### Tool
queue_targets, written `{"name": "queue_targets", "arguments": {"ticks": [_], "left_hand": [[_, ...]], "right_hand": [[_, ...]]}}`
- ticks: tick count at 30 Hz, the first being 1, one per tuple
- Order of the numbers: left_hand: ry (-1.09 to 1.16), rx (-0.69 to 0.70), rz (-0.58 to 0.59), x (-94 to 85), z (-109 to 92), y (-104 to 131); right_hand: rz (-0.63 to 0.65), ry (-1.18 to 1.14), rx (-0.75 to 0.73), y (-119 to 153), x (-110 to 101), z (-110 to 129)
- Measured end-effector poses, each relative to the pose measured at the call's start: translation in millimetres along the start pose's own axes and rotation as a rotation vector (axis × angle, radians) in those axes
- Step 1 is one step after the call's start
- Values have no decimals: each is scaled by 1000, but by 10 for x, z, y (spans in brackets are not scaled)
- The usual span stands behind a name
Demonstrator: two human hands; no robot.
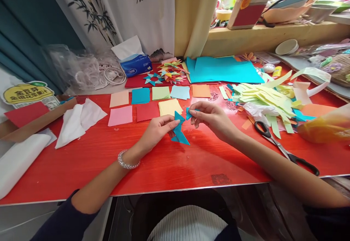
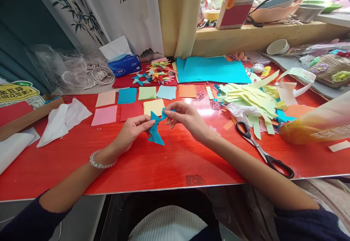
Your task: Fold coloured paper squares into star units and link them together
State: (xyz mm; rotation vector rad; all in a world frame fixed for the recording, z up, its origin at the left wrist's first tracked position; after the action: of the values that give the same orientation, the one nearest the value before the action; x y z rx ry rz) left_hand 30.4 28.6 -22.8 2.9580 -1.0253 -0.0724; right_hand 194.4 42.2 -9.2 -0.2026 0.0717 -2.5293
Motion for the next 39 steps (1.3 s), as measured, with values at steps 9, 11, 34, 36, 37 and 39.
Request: {"name": "queue_targets", "arguments": {"ticks": [9, 11, 34, 36, 37, 39], "left_hand": [[-6, 42, 2, 9, -55, 40], [-18, 43, -6, 5, -60, 43], [9, 269, 47, 10, -193, 54], [8, 291, 56, 16, -205, 59], [4, 296, 53, 16, -210, 62], [-7, 297, 42, 14, -219, 67]], "right_hand": [[-86, -60, 15, 25, 40, 31], [-87, -64, 26, 29, 40, 30], [-38, -10, -12, 65, -22, 235], [-13, -27, -27, 72, -12, 226], [8, -35, -25, 75, -4, 219], [62, -59, -23, 77, 20, 213]]}}
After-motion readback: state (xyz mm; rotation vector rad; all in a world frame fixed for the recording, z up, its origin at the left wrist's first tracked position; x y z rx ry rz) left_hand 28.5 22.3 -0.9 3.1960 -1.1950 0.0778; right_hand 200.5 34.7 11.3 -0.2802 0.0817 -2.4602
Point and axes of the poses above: each hand's wrist, its own y-axis away from the middle knuckle, its own x-axis out of the palm, z = x × y, the point moved 5 cm from there along -y, towards the middle knuckle, and after that the axes turned 14 degrees about z, right-handed, at the moved point
